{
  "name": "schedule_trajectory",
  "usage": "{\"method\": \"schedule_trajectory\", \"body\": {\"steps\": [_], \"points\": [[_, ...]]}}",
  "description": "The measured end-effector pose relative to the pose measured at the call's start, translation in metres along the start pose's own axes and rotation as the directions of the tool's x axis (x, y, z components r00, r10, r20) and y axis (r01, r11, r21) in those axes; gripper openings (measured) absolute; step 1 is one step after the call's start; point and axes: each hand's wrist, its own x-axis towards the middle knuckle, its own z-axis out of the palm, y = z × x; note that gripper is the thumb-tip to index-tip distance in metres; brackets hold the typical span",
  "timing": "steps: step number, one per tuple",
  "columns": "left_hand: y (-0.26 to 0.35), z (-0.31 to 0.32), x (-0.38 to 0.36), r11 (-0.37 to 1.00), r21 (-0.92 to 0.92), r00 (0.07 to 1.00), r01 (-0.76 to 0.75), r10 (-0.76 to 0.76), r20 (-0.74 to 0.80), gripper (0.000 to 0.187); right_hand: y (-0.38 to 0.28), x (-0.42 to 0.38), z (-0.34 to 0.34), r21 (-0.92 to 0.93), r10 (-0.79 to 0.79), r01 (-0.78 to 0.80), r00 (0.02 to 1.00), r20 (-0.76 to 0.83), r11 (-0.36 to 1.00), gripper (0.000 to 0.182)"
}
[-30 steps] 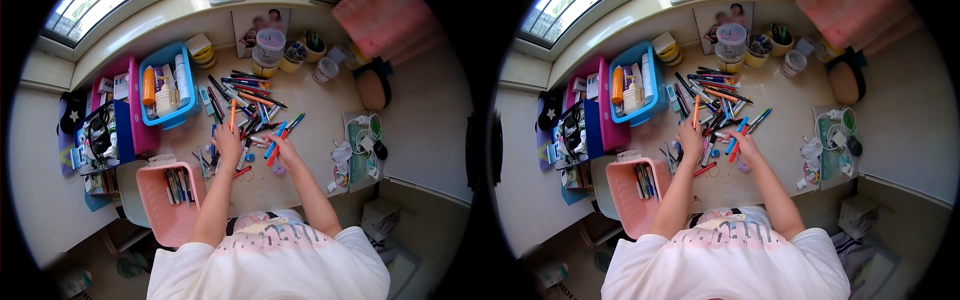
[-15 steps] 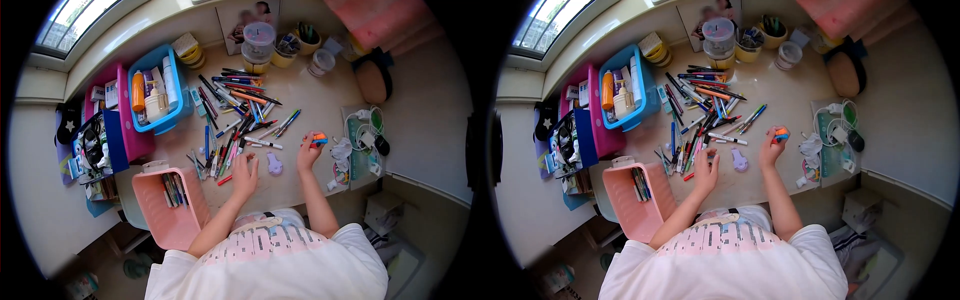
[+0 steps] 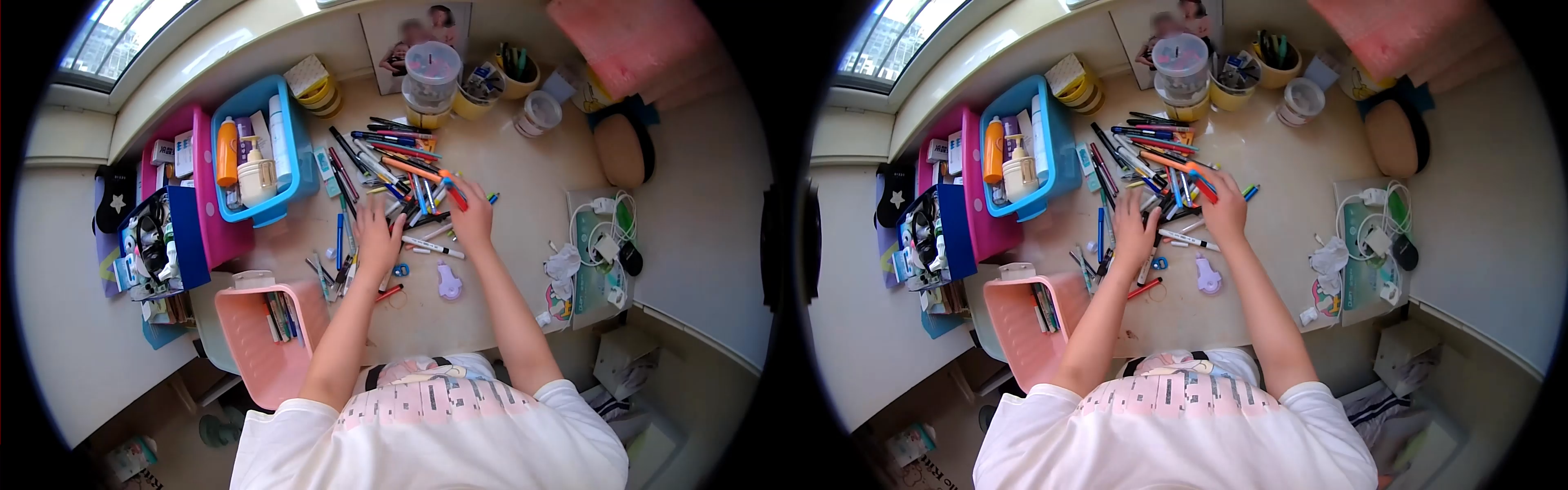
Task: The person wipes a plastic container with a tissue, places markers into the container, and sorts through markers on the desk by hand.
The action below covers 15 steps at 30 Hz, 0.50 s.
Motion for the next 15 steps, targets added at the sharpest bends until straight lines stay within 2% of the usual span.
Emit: {"method": "schedule_trajectory", "body": {"steps": [1, 3, 4, 5, 6, 7, 9, 10, 11, 12, 13, 14, 15], "points": [[0.002, -0.002, 0.001, 0.999, 0.050, 0.996, -0.013, 0.008, 0.092, 0.058, -0.024, 0.016, 0.001, -0.112, -0.113, 0.119, 0.992, 0.053, 0.987, 0.035], [0.003, 0.000, -0.006, 0.989, 0.041, 0.988, -0.142, 0.139, 0.061, 0.050, -0.040, 0.040, 0.022, -0.203, -0.067, 0.115, 0.971, 0.231, 0.972, 0.044], [0.005, -0.002, -0.010, 0.993, -0.020, 0.989, -0.117, 0.118, 0.089, 0.047, -0.044, 0.047, 0.031, -0.242, -0.049, 0.132, 0.946, 0.321, 0.961, 0.048], [0.006, -0.006, -0.012, 0.993, -0.080, 0.988, -0.092, 0.101, 0.117, 0.044, -0.021, 0.047, 0.055, -0.289, -0.125, 0.232, 0.931, 0.343, 0.929, 0.047], [0.004, -0.008, -0.014, 0.992, -0.105, 0.992, -0.063, 0.074, 0.099, 0.034, -0.021, 0.045, 0.060, -0.297, -0.114, 0.255, 0.901, 0.419, 0.920, 0.046], [0.004, -0.012, -0.012, 0.993, -0.106, 0.993, -0.059, 0.069, 0.093, 0.034, -0.021, 0.035, 0.064, -0.306, -0.099, 0.278, 0.864, 0.493, 0.911, 0.044], [-0.002, -0.020, -0.008, 0.970, -0.233, 0.993, 0.067, -0.086, -0.074, 0.020, -0.018, 0.012, 0.064, -0.290, -0.166, 0.361, 0.833, 0.528, 0.886, 0.042], [-0.010, -0.020, 0.000, 0.991, -0.125, 0.961, 0.035, -0.068, -0.270, 0.016, -0.017, 0.001, 0.059, -0.300, -0.130, 0.348, 0.817, 0.562, 0.888, 0.040], [-0.020, -0.021, 0.011, 0.988, -0.147, 0.952, 0.056, -0.097, -0.292, 0.019, -0.017, -0.007, 0.053, -0.310, -0.094, 0.335, 0.799, 0.594, 0.890, 0.038], [-0.022, -0.024, 0.023, 0.991, -0.069, 0.936, 0.113, -0.129, -0.327, 0.022, -0.018, -0.011, 0.047, -0.306, -0.100, 0.345, 0.792, 0.602, 0.887, 0.038], [-0.024, -0.026, 0.035, 0.985, 0.008, 0.919, 0.172, -0.157, -0.361, 0.026, -0.022, -0.014, 0.041, -0.260, -0.064, 0.263, 0.807, 0.587, 0.929, 0.035], [-0.029, -0.024, 0.048, 0.984, 0.006, 0.917, 0.179, -0.165, -0.364, 0.026, -0.025, -0.013, 0.035, -0.212, -0.024, 0.176, 0.820, 0.572, 0.961, 0.031], [-0.035, -0.020, 0.060, 0.973, 0.101, 0.919, 0.209, -0.160, -0.361, 0.031, -0.028, -0.007, 0.030, -0.212, -0.025, 0.179, 0.817, 0.576, 0.961, 0.031]]}}
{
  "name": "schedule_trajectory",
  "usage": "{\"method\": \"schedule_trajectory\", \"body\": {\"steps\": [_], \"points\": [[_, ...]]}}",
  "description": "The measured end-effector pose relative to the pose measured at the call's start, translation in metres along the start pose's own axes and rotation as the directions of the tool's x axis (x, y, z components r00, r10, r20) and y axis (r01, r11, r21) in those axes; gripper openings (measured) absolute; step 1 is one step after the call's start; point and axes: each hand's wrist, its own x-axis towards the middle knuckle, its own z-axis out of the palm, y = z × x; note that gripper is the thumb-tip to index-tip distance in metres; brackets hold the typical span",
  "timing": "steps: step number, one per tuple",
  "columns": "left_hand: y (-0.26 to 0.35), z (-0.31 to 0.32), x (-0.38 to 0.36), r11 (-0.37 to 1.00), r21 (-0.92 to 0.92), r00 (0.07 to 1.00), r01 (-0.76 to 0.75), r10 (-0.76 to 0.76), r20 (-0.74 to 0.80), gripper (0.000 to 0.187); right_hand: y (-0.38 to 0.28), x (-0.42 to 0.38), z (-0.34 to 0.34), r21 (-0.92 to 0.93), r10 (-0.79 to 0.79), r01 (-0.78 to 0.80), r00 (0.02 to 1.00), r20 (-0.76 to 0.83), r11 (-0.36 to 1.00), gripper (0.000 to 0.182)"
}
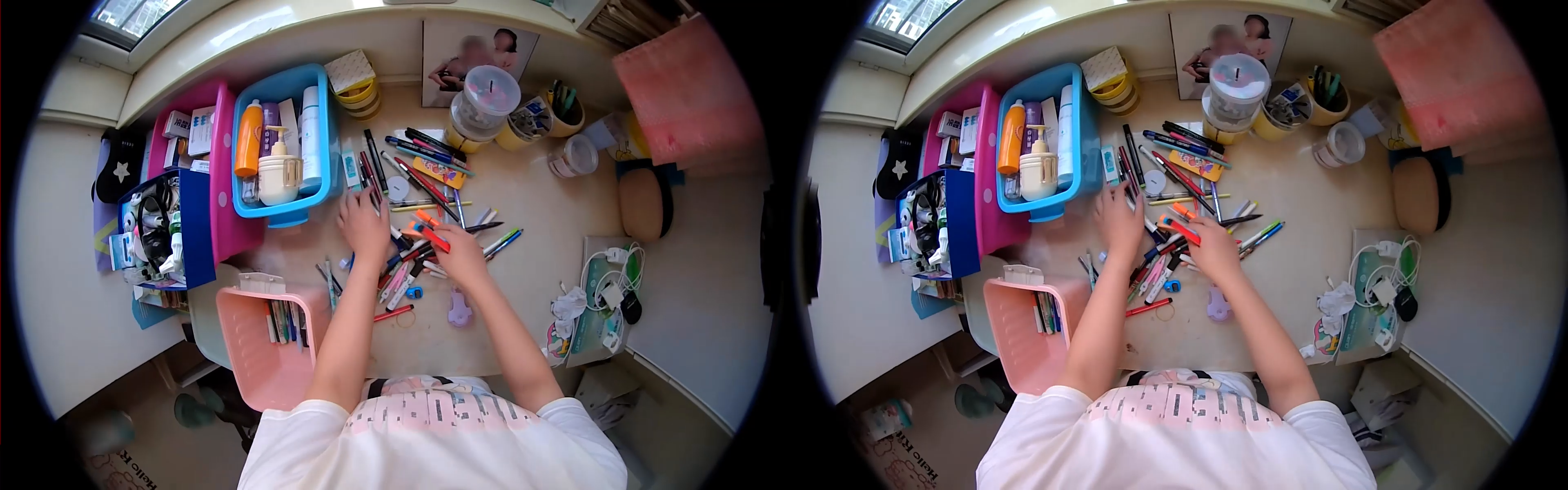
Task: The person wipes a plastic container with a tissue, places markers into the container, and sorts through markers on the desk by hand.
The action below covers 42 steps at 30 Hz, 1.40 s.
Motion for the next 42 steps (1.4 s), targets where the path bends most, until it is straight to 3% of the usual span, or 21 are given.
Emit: {"method": "schedule_trajectory", "body": {"steps": [2, 4, 6, 10, 13, 18, 19, 24, 26, 28, 30, 31, 33, 38, 40, 42], "points": [[-0.001, 0.010, 0.016, 0.995, 0.099, 1.000, -0.006, 0.006, 0.002, 0.036, -0.003, 0.011, -0.018, 0.317, 0.082, -0.081, 0.997, 0.011, 0.945, 0.027], [0.001, 0.018, 0.026, 0.978, 0.205, 0.997, 0.025, -0.040, 0.068, 0.041, 0.000, 0.032, -0.024, 0.326, 0.103, -0.059, 0.987, -0.121, 0.944, 0.026], [0.002, 0.023, 0.027, 0.976, 0.216, 0.999, 0.008, -0.019, 0.050, 0.041, 0.011, 0.064, -0.022, 0.196, 0.063, -0.007, 0.959, -0.278, 0.981, 0.031], [0.003, 0.020, 0.015, 0.968, 0.249, 0.993, -0.044, 0.014, 0.120, 0.037, 0.007, 0.109, -0.026, 0.057, -0.032, 0.054, 0.938, -0.344, 0.997, 0.037], [0.002, 0.013, -0.004, 0.960, 0.254, 0.987, -0.116, 0.082, 0.140, 0.032, 0.015, 0.117, -0.012, -0.038, -0.033, 0.023, 0.961, -0.275, 0.999, 0.043], [0.005, -0.010, -0.042, 0.990, 0.039, 0.976, -0.134, 0.125, 0.179, 0.022, 0.020, 0.081, -0.006, -0.063, -0.214, 0.207, 0.963, -0.164, 0.976, 0.044], [0.009, -0.020, -0.048, 0.998, 0.004, 0.959, -0.070, 0.066, 0.277, 0.020, 0.013, 0.066, -0.011, -0.084, -0.207, 0.198, 0.972, -0.109, 0.977, 0.045], [0.006, -0.052, -0.087, 0.989, -0.149, 0.930, 0.006, 0.049, 0.364, 0.019, 0.009, 0.012, -0.025, -0.105, -0.085, 0.087, 0.996, 0.025, 0.991, 0.046], [-0.001, -0.067, -0.104, 0.990, -0.128, 0.981, 0.052, -0.026, 0.194, 0.034, 0.013, -0.003, -0.028, -0.041, -0.036, 0.036, 0.999, 0.004, 0.998, 0.046], [-0.019, -0.073, -0.127, 0.991, -0.052, 0.983, 0.125, -0.117, 0.141, 0.061, 0.020, -0.012, -0.036, -0.002, -0.040, 0.040, 0.999, -0.017, 0.999, 0.038], [-0.032, -0.071, -0.149, 0.961, -0.067, 0.953, 0.268, -0.255, 0.166, 0.070, 0.030, -0.018, -0.038, 0.062, -0.081, 0.086, 0.993, -0.088, 0.994, 0.031], [-0.041, -0.069, -0.158, 0.972, -0.012, 0.947, 0.234, -0.225, 0.228, 0.074, 0.020, -0.019, -0.046, 0.121, 0.019, -0.010, 0.997, -0.070, 0.993, 0.026], [-0.045, -0.071, -0.170, 0.984, 0.092, 0.915, 0.156, -0.179, 0.362, 0.081, 0.018, -0.018, -0.046, 0.108, 0.022, -0.011, 0.995, -0.102, 0.994, 0.025], [-0.036, -0.079, -0.186, 0.981, -0.047, 0.933, 0.187, -0.162, 0.321, 0.079, -0.003, -0.042, -0.017, 0.164, -0.033, 0.060, 0.986, -0.166, 0.985, 0.023], [-0.037, -0.086, -0.193, 0.955, -0.173, 0.932, 0.240, -0.177, 0.316, 0.075, -0.012, -0.060, 0.006, 0.317, -0.028, 0.017, 0.999, 0.030, 0.948, 0.025], [-0.047, -0.087, -0.204, 0.944, -0.213, 0.947, 0.253, -0.197, 0.252, 0.073, -0.017, -0.076, 0.030, 0.254, -0.200, 0.173, 0.976, 0.087, 0.952, 0.030]]}}
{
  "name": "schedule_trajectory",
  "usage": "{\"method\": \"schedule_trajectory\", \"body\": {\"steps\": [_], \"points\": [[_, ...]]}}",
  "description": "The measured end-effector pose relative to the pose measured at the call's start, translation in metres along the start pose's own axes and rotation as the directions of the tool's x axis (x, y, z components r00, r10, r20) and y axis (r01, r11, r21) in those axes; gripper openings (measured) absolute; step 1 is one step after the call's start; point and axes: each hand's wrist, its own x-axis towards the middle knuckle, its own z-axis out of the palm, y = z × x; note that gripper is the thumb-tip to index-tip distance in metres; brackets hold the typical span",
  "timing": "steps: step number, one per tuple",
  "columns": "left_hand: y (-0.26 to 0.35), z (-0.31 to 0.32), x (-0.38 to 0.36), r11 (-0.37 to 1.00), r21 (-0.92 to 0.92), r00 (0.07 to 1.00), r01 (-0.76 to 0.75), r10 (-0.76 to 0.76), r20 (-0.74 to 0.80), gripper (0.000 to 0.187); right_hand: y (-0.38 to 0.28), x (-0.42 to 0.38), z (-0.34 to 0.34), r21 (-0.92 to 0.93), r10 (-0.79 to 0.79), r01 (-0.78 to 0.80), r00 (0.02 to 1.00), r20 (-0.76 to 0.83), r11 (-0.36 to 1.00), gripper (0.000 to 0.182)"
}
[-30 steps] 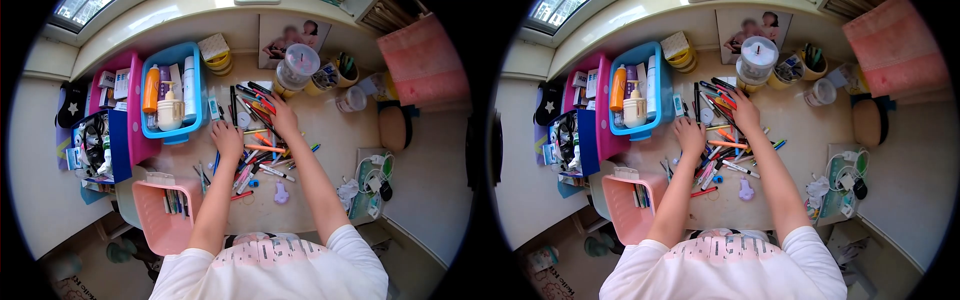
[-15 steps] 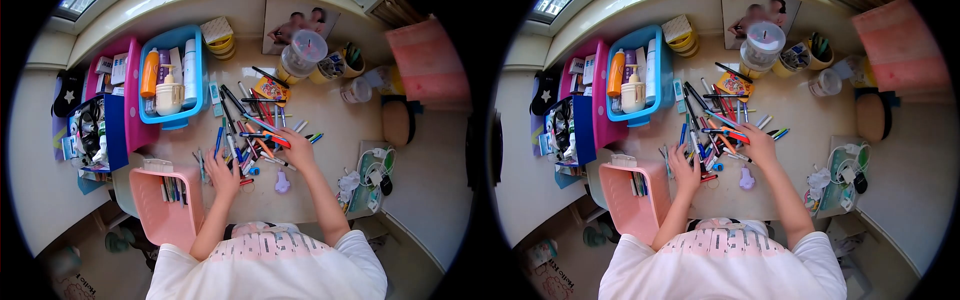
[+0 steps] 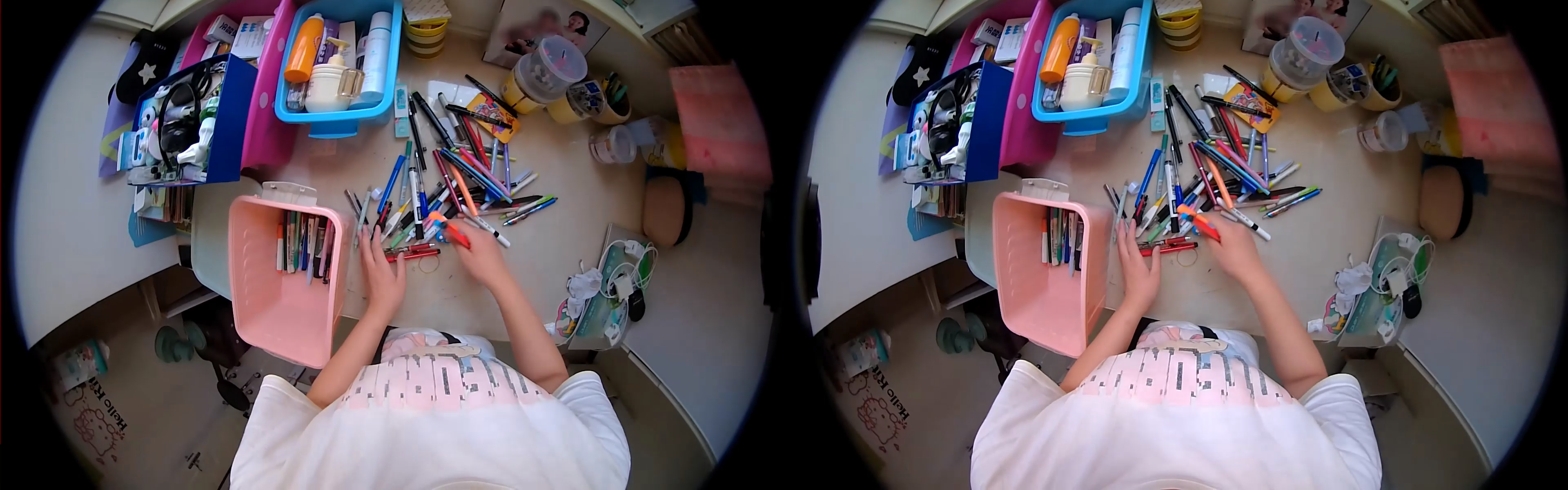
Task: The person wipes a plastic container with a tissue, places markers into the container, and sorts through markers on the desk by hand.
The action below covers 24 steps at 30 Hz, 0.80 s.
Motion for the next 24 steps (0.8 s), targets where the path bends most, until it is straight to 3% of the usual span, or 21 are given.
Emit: {"method": "schedule_trajectory", "body": {"steps": [1, 3, 4, 8, 11, 13, 14, 16, 18, 20, 22, 24], "points": [[-0.006, -0.001, -0.004, 0.999, -0.041, 0.998, 0.000, -0.003, -0.069, 0.072, -0.004, -0.005, 0.009, -0.003, -0.003, 0.003, 1.000, 0.000, 1.000, 0.030], [-0.015, -0.004, -0.016, 0.999, -0.041, 0.997, 0.024, -0.027, -0.068, 0.072, -0.009, -0.015, 0.021, -0.160, -0.137, 0.159, 0.981, 0.139, 0.974, 0.034], [-0.019, -0.006, -0.022, 0.998, -0.038, 0.997, 0.048, -0.051, -0.063, 0.072, -0.008, -0.019, 0.025, -0.163, -0.136, 0.158, 0.981, 0.139, 0.974, 0.034], [-0.024, -0.009, -0.045, 0.997, -0.041, 0.997, 0.064, -0.065, -0.032, 0.073, 0.006, -0.040, 0.023, -0.291, 0.021, 0.047, 0.974, 0.225, 0.955, 0.034], [-0.028, -0.008, -0.048, 0.990, -0.137, 1.000, 0.021, -0.024, -0.020, 0.065, 0.013, -0.054, 0.031, -0.255, -0.013, 0.035, 0.996, 0.089, 0.966, 0.028], [-0.033, -0.007, -0.051, 0.986, -0.164, 0.999, 0.021, -0.015, 0.042, 0.060, 0.005, -0.060, 0.041, -0.105, 0.071, -0.080, 0.993, -0.089, 0.991, 0.023], [-0.034, -0.007, -0.052, 0.982, -0.187, 0.995, 0.024, -0.005, 0.102, 0.056, 0.000, -0.063, 0.048, -0.106, 0.072, -0.081, 0.993, -0.090, 0.991, 0.023], [-0.035, -0.006, -0.054, 0.982, -0.186, 0.998, -0.024, 0.034, 0.049, 0.050, -0.015, -0.070, 0.063, 0.019, 0.124, -0.123, 0.990, -0.061, 0.992, 0.022], [-0.042, -0.005, -0.055, 0.997, -0.072, 0.998, -0.003, 0.008, 0.068, 0.050, -0.017, -0.078, 0.077, -0.035, 0.084, -0.084, 0.996, -0.004, 0.996, 0.027], [-0.052, 0.000, -0.053, 0.988, -0.154, 0.997, 0.016, -0.004, 0.077, 0.048, -0.022, -0.081, 0.083, -0.178, 0.157, -0.158, 0.987, -0.022, 0.971, 0.032], [-0.040, -0.007, -0.047, 0.969, -0.246, 1.000, 0.016, -0.013, 0.013, 0.045, -0.014, -0.080, 0.084, -0.193, 0.220, -0.227, 0.974, -0.059, 0.955, 0.037], [-0.027, -0.014, -0.033, 0.988, -0.149, 0.998, -0.046, 0.040, -0.047, 0.042, 0.000, -0.078, 0.079, -0.145, 0.238, -0.281, 0.937, -0.256, 0.949, 0.038]]}}
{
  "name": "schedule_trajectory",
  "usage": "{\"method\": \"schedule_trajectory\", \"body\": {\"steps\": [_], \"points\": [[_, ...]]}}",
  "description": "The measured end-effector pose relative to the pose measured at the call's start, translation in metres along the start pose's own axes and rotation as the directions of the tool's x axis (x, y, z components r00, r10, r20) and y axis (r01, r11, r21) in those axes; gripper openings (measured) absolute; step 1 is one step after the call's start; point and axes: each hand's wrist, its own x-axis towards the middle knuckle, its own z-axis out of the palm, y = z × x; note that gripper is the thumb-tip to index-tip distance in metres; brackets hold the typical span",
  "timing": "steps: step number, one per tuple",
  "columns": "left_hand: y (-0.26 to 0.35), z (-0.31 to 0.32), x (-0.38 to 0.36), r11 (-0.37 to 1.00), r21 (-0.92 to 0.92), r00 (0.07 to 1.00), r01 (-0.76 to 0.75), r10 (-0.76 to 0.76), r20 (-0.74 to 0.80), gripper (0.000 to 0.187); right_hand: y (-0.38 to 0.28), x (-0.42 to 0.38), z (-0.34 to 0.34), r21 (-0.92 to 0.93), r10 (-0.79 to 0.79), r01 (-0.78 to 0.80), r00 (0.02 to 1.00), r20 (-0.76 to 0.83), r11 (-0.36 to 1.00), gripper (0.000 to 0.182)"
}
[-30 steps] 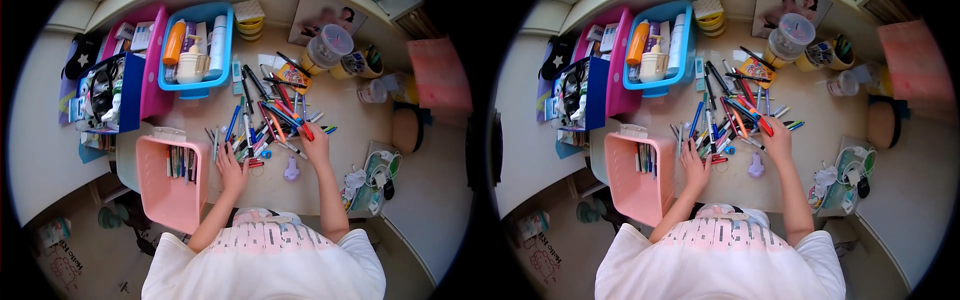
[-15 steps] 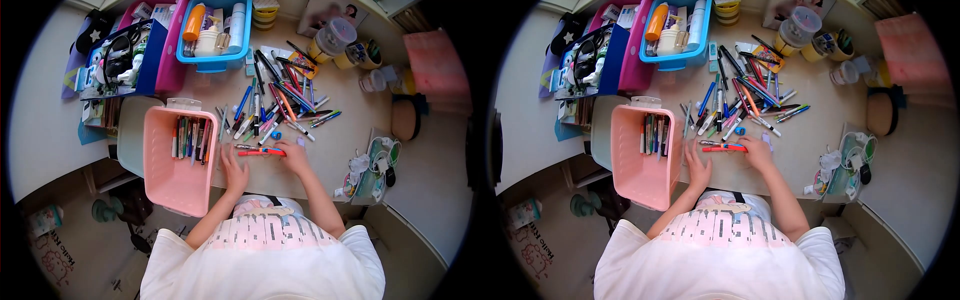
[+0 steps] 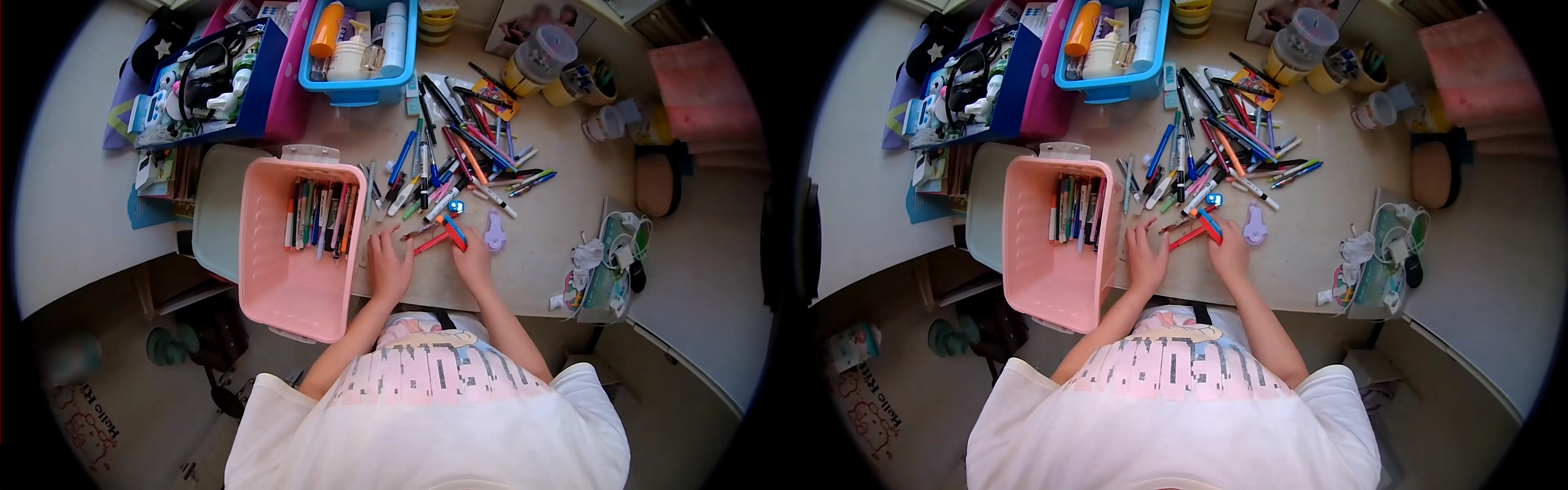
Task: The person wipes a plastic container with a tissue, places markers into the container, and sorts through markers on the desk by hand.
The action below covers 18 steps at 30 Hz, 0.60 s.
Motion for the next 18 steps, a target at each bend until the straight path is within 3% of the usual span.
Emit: {"method": "schedule_trajectory", "body": {"steps": [1, 2, 3, 4, 5, 6, 8, 11, 13, 15, 18], "points": [[0.003, 0.000, 0.006, 0.993, 0.102, 0.997, -0.058, 0.063, -0.044, 0.040, 0.009, 0.006, 0.000, -0.038, -0.104, 0.101, 0.991, -0.087, 0.994, 0.030], [0.003, 0.004, 0.011, 0.993, 0.099, 0.997, -0.057, 0.062, -0.043, 0.040, 0.018, 0.009, 0.000, -0.041, -0.103, 0.100, 0.991, -0.086, 0.994, 0.030], [0.000, 0.010, 0.014, 0.984, 0.174, 0.998, -0.047, 0.055, -0.043, 0.039, 0.010, 0.015, -0.011, 0.255, 0.121, -0.130, 0.991, 0.049, 0.958, 0.025], [0.001, 0.015, 0.017, 0.969, 0.244, 0.998, -0.033, 0.046, -0.045, 0.038, 0.005, 0.021, -0.021, 0.485, 0.289, -0.372, 0.927, 0.240, 0.791, 0.021], [0.001, 0.019, 0.019, 0.971, 0.238, 0.998, -0.028, 0.041, -0.048, 0.038, 0.008, 0.024, -0.029, 0.668, 0.234, -0.452, 0.889, 0.394, 0.591, 0.023], [0.002, 0.021, 0.021, 0.956, 0.294, 0.999, -0.011, 0.026, -0.047, 0.035, 0.004, 0.024, -0.035, 0.665, 0.235, -0.453, 0.888, 0.394, 0.595, 0.023], [0.000, 0.024, 0.021, 0.938, 0.348, 0.999, 0.003, 0.014, -0.045, 0.033, -0.009, 0.023, -0.051, 0.775, 0.040, -0.621, 0.783, 0.621, 0.119, 0.029], [-0.015, 0.030, 0.018, 0.931, 0.363, 0.999, 0.038, -0.040, -0.001, 0.028, -0.018, 0.018, -0.064, 0.774, 0.034, -0.619, 0.783, 0.621, 0.131, 0.032], [-0.019, 0.032, 0.017, 0.934, 0.354, 0.996, 0.048, -0.019, -0.084, 0.024, -0.015, 0.014, -0.066, 0.775, 0.019, -0.616, 0.784, 0.620, 0.137, 0.034], [-0.015, 0.031, 0.017, 0.941, 0.331, 0.993, 0.075, -0.042, -0.106, 0.023, -0.009, 0.012, -0.065, 0.743, 0.108, -0.607, 0.790, 0.604, 0.282, 0.035], [0.000, 0.031, 0.020, 0.937, 0.334, 0.990, 0.100, -0.059, -0.130, 0.023, -0.008, 0.007, -0.064, 0.711, 0.118, -0.626, 0.771, 0.626, 0.319, 0.035]]}}
